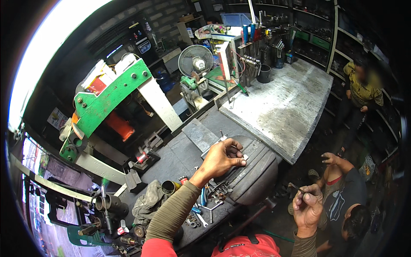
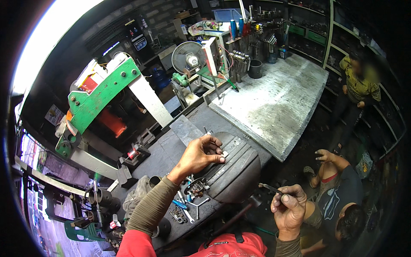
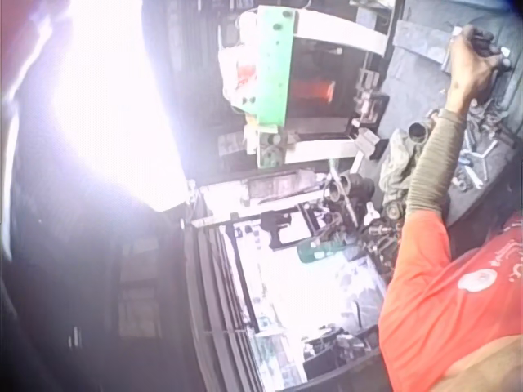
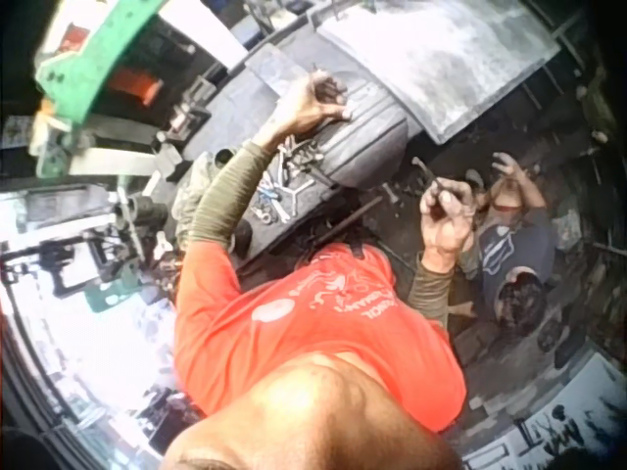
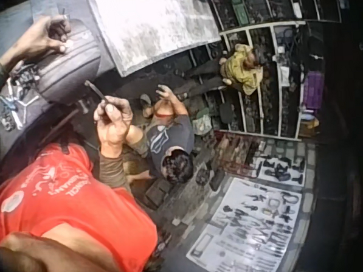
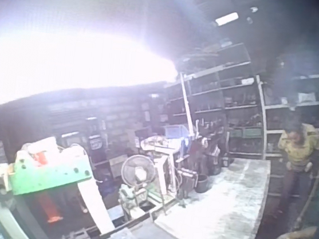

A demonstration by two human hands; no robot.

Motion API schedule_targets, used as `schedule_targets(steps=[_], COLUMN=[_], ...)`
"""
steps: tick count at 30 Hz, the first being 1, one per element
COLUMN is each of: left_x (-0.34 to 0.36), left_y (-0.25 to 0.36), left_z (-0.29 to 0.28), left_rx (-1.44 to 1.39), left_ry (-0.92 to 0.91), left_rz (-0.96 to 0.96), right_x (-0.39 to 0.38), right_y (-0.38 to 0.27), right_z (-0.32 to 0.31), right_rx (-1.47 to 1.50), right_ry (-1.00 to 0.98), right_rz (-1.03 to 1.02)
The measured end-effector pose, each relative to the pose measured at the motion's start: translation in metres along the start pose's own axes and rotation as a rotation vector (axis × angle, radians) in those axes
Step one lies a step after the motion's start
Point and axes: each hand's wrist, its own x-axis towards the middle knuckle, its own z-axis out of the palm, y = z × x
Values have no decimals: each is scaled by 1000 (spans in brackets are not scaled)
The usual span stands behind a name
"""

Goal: The person works at a cluttered workbench in a workshop, using a torch to heat a metal component and then manipulating small parts with pliers and a screwdriver. The person repeatedly handles and adjusts the parts while another person works nearby.

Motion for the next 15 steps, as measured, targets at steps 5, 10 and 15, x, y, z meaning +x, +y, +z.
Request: schedule_targets(steps=[5, 10, 15], left_x=[-11, -4, 27], left_y=[-31, -73, -102], left_z=[-42, -61, -42], left_rx=[-82, 205, 438], left_ry=[176, 479, 339], left_rz=[-3, -162, 40], right_x=[-5, -8, 3], right_y=[3, 5, 6], right_z=[-6, -21, -25], right_rx=[-12, -83, 41], right_ry=[32, 83, -12], right_rz=[0, -12, 35])
